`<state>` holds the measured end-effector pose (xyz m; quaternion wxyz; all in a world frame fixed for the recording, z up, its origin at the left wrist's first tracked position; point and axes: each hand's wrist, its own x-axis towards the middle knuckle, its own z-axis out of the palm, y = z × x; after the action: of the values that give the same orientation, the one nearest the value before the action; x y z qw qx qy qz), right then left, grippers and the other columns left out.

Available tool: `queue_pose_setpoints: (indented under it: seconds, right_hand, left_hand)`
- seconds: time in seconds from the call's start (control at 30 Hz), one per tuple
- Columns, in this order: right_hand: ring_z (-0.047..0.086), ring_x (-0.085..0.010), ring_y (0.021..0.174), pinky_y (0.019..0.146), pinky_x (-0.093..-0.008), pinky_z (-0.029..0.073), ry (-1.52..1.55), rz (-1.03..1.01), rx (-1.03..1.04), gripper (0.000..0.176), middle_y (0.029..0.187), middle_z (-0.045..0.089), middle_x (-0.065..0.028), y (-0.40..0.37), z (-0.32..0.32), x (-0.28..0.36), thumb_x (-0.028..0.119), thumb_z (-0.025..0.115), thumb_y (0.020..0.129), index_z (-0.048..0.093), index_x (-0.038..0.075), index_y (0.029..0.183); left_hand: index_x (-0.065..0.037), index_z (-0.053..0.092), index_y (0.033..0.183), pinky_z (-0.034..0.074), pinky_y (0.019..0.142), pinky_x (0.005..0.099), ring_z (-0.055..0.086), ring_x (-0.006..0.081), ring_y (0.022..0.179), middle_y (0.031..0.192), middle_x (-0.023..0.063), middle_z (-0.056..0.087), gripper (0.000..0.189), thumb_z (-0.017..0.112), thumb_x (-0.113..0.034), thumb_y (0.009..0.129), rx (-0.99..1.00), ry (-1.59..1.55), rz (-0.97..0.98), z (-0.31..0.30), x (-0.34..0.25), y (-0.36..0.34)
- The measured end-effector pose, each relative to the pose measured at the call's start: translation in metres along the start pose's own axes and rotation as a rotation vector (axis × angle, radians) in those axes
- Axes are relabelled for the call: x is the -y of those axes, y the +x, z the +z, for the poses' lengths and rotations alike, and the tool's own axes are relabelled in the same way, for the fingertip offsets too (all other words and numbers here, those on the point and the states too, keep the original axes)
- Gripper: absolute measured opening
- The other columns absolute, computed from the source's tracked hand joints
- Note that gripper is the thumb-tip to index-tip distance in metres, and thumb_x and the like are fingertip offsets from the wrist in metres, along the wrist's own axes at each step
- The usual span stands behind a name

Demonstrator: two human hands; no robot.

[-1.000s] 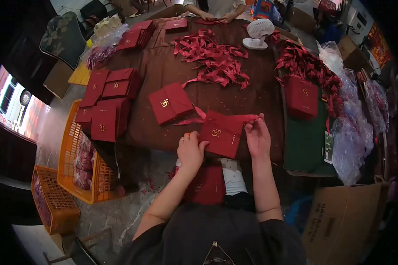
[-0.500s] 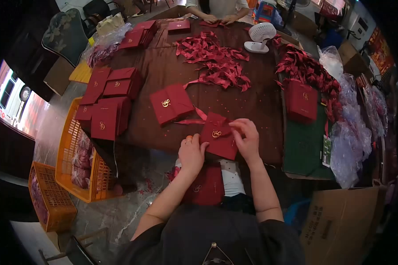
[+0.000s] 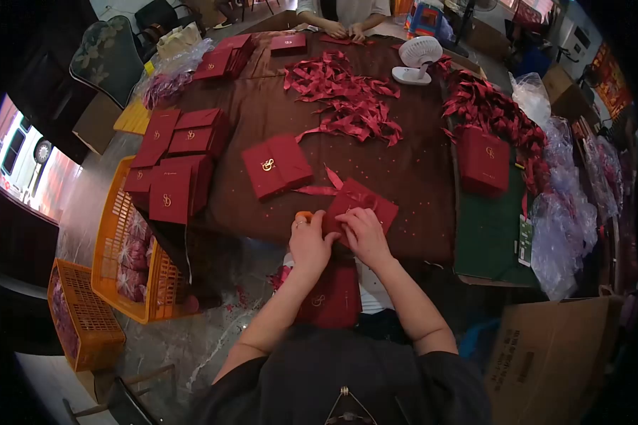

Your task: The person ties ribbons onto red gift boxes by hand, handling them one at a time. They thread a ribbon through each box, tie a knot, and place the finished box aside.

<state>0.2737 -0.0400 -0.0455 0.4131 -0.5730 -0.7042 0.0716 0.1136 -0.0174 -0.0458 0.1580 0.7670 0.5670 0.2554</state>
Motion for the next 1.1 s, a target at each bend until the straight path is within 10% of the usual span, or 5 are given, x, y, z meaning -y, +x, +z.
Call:
queue_pose_setpoints:
  seconds: [0.43,1.1]
  right_hand:
    - [0.058,-0.0295,0.097,0.083,-0.0406,0.05,0.043,0.063,-0.018,0.013,0.099,0.062,-0.0079,0.002,0.005,0.001,0.005,0.068,0.087,0.07,0.008,0.099]
    - [0.06,-0.0325,0.091,0.081,-0.0432,0.05,0.001,0.001,-0.041,0.012,0.092,0.064,-0.0109,0.001,0.02,0.006,0.009,0.071,0.081,0.067,0.005,0.091]
  left_hand:
    - [-0.004,0.07,0.104,0.051,0.083,0.0416,0.062,0.0291,0.089,0.087,0.0098,0.065,0.039,0.085,-0.018,0.071,0.045,-0.283,-0.017,-0.009,0.008,0.013]
    - [-0.006,0.074,0.105,0.05,0.084,0.0419,0.061,0.0326,0.093,0.096,0.0137,0.067,0.03,0.075,-0.016,0.077,-0.127,-0.364,0.068,0.009,0.02,0.008]
